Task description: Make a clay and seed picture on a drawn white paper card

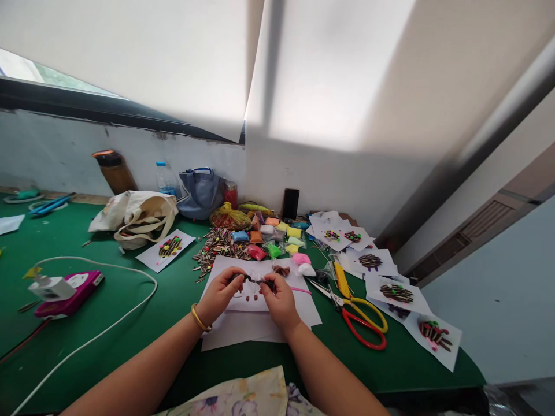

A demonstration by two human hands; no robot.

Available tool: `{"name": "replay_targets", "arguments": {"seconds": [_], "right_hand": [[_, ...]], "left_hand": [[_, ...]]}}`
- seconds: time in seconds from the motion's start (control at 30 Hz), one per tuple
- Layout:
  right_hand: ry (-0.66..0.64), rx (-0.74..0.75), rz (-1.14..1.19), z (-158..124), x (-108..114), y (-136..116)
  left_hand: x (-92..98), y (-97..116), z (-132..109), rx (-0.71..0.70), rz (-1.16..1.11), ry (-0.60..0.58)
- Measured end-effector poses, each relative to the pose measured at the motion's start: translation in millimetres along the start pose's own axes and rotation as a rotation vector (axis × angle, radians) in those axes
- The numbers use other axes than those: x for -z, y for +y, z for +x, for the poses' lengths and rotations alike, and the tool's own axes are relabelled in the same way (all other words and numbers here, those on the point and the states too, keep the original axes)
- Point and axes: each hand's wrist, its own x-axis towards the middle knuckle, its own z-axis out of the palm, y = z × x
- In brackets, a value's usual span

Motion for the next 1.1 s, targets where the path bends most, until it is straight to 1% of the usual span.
{"name": "replay_targets", "arguments": {"seconds": [0.1, 0.17, 0.3, 0.43, 0.57, 0.67, 0.73, 0.83, 0.9, 1.0, 1.03, 1.1], "right_hand": [[-0.015, -0.005, 0.015, 0, 0, 0], [-0.042, -0.008, 0.036, 0, 0, -1], [-0.101, 0.006, 0.072, -1, -2, -2], [-0.143, 0.001, 0.07, -3, -3, -1], [-0.119, -0.001, 0.029, -2, -3, -4], [-0.065, -0.013, -0.023, -1, -3, -7], [-0.048, -0.032, -0.015, -1, -5, -9], [-0.024, -0.062, 0.055, 0, -5, -8], [0.016, -0.075, 0.067, 1, -4, -6], [0.038, -0.083, 0.072, 2, -1, -3], [0.034, -0.085, 0.084, 3, 0, -3], [0.012, -0.092, 0.122, 2, -1, -5]], "left_hand": [[-1.1, 2, -1, -0.116, 0.119, -0.006], [-2.1, 2, -2, -0.161, 0.188, -0.021], [-3.8, -1, -2, -0.149, 0.264, -0.051], [-3.6, -4, -3, -0.183, 0.381, -0.085], [-3.4, 1, -4, -0.234, 0.426, -0.178], [-3.8, 7, -5, -0.276, 0.44, -0.254], [-3.6, 8, -5, -0.273, 0.448, -0.233], [-1.9, 4, -3, -0.217, 0.382, -0.085], [-0.6, 0, -1, -0.134, 0.254, -0.015], [-0.4, -4, 0, -0.006, 0.027, 0.004], [-0.9, -4, 0, 0.01, -0.02, 0.002], [-2.3, -4, -1, 0.004, -0.042, -0.019]]}}
